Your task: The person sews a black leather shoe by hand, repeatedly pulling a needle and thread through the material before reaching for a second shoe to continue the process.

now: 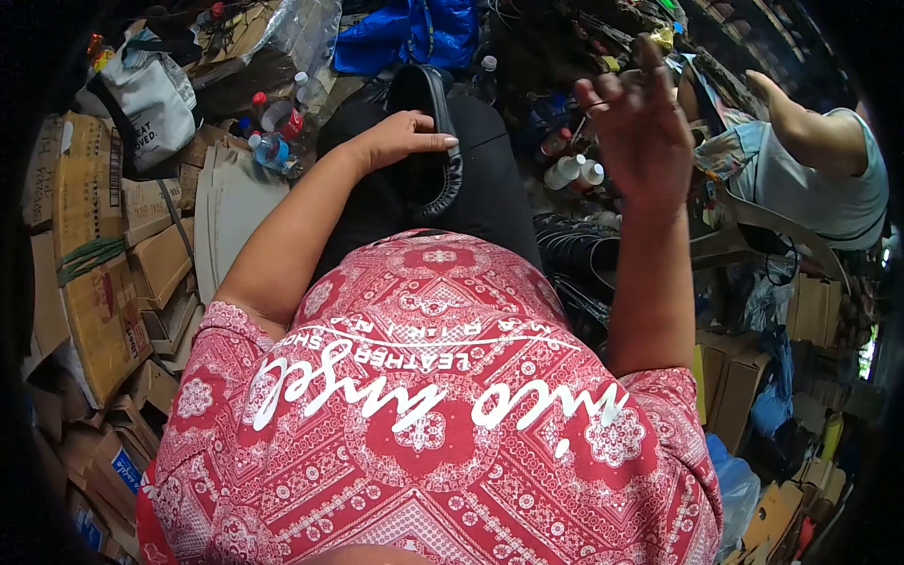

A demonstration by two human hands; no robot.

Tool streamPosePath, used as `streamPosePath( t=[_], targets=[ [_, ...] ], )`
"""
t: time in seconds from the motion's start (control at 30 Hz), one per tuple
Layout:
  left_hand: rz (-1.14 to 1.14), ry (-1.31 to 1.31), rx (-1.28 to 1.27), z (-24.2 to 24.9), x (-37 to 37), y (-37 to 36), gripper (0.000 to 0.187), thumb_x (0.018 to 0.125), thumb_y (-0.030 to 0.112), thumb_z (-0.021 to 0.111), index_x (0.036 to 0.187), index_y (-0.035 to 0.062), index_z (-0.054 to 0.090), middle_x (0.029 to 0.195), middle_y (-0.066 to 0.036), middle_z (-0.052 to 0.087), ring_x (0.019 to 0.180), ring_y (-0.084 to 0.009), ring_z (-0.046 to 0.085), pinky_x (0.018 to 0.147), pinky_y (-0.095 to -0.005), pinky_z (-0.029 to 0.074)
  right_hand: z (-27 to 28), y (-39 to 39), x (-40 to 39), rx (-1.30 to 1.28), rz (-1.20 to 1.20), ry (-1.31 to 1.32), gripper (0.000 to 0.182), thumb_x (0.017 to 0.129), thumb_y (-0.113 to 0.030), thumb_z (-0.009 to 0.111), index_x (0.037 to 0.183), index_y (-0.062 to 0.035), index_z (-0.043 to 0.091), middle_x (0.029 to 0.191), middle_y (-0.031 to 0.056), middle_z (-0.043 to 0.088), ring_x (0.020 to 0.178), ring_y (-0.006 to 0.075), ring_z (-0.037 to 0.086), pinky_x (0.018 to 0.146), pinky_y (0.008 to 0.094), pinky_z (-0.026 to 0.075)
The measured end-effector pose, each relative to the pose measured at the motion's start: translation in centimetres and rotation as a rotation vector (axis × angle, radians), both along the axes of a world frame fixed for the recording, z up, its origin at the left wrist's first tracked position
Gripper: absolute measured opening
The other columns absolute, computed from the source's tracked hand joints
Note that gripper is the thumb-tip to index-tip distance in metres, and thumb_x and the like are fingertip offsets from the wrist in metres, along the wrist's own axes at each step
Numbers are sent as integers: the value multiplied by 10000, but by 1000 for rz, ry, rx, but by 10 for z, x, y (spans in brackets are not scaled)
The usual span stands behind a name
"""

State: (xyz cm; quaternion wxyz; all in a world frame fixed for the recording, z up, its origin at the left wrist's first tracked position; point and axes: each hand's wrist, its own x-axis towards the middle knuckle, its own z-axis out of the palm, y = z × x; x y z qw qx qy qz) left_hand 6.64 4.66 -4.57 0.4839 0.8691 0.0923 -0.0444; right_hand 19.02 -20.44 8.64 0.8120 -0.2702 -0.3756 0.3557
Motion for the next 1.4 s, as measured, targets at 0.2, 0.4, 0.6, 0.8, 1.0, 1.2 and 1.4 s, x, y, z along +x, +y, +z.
streamPosePath(
  t=[0.2,0.4,0.6,0.8,1.0,1.2,1.4],
  targets=[
    [93,-98,-6,2,-6,-9,475,808,454,659,686,-4,623,713,-114,614,690,-184,573,662,-342,444,14,-37,49,130,86,126,359,989,-239,423,1278,-34,482,771,16,512,730,136,486,826,350,383],
    [209,-244,19,-2,-25,-17,329,849,324,662,861,17,544,856,-65,584,816,-150,554,723,-319,441,-33,12,31,-664,-564,-918,221,939,-198,543,1064,-30,612,876,11,582,779,106,541,716,241,451],
    [268,-344,-171,3,-48,-28,342,795,127,635,1069,37,452,975,-107,611,993,-174,583,849,-289,458,-88,100,-14,-1153,-390,-1119,437,723,-363,767,979,-42,618,884,130,666,815,260,644,717,364,495],
    [359,-441,675,22,-47,-41,298,758,311,691,1001,160,608,863,2,652,914,-191,562,843,-378,376,-119,114,-4,-1207,-398,-1347,414,800,-372,692,1047,-54,594,942,149,664,910,290,642,799,381,482],
    [256,-323,431,15,-32,-19,172,746,330,723,875,215,724,726,18,627,804,-147,536,815,-343,373,-115,60,5,-860,-205,-471,218,953,-220,531,1053,-49,623,816,-32,525,762,75,483,718,204,397],
    [254,-150,-3,11,-23,-10,205,771,251,714,901,92,717,843,-11,693,803,-103,624,792,-265,474,-95,30,-33,-944,-334,-874,204,848,-80,664,1048,-75,703,781,-21,523,745,68,505,693,213,428],
    [233,-176,-116,16,-30,-11,198,788,219,710,928,79,710,852,-20,695,811,-97,629,808,-247,470,-82,37,-43,-1063,-301,-920,215,828,-127,671,1036,-80,701,820,75,578,754,177,574,693,288,456]
  ],
)
